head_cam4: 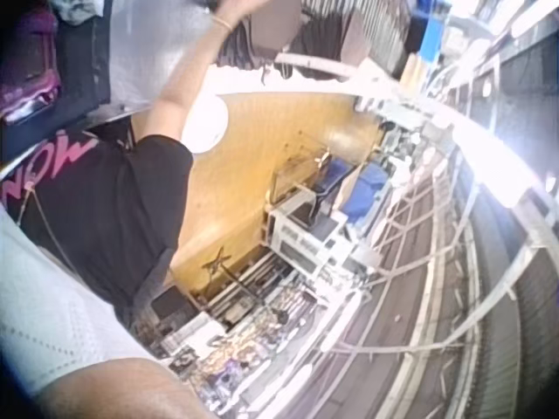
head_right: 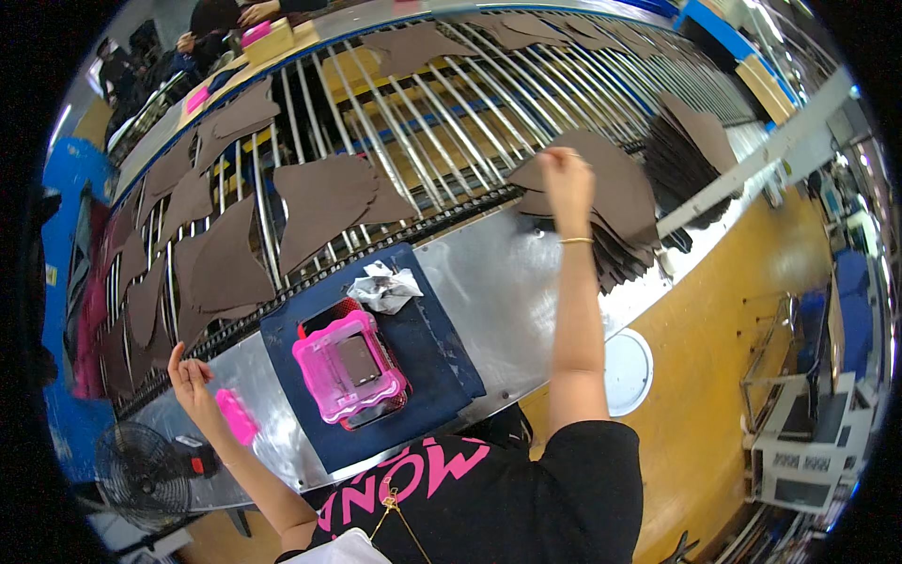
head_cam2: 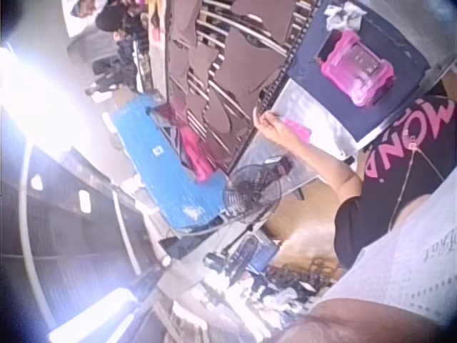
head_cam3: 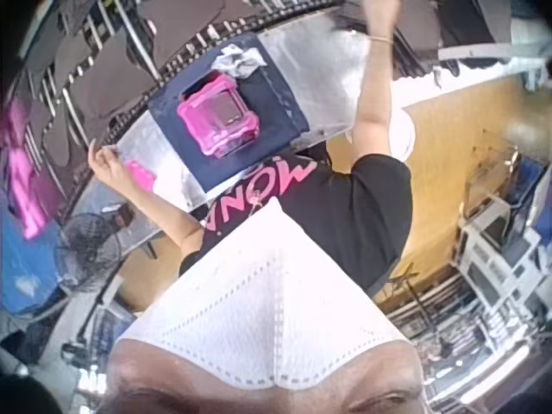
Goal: The person repeatedly picks up brown fabric pieces from a conveyor belt and stacks them on a nearby table. The person handles the pieces one at a time, placing them in a growing pile.
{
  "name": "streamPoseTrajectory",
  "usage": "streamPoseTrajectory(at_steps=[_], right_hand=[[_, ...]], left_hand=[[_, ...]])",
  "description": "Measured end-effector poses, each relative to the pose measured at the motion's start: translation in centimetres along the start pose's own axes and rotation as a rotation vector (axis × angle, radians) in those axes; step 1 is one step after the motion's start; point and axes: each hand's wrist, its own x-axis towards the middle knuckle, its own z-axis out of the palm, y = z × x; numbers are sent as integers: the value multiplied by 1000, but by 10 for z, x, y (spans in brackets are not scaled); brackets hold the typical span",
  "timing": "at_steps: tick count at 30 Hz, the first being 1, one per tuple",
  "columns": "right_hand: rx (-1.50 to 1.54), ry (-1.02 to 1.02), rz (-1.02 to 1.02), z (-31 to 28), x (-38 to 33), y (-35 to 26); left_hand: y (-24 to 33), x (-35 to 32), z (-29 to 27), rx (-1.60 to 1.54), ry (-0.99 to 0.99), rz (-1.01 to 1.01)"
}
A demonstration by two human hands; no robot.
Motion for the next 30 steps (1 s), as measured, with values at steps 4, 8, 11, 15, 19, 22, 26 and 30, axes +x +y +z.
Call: streamPoseTrajectory(at_steps=[4,8,11,15,19,22,26,30], right_hand=[[-645,127,98,-92,-4,124],[-530,-140,327,-98,-11,140],[-609,-149,356,-94,-9,148],[-540,-242,402,-102,-1,183],[-609,-239,505,-97,4,169],[-553,-247,543,-96,10,159],[-657,-281,437,-97,15,140],[-570,-157,109,-103,13,130]], left_hand=[[11,3,42,-116,-46,-75],[22,1,60,-104,-75,-93],[29,-2,66,-92,-95,-109],[32,-8,58,-45,-109,-135],[26,-18,40,-29,-84,-201],[27,-24,39,-41,-59,-224],[25,-24,43,-46,-52,-191],[28,-20,46,-16,-101,-180]])
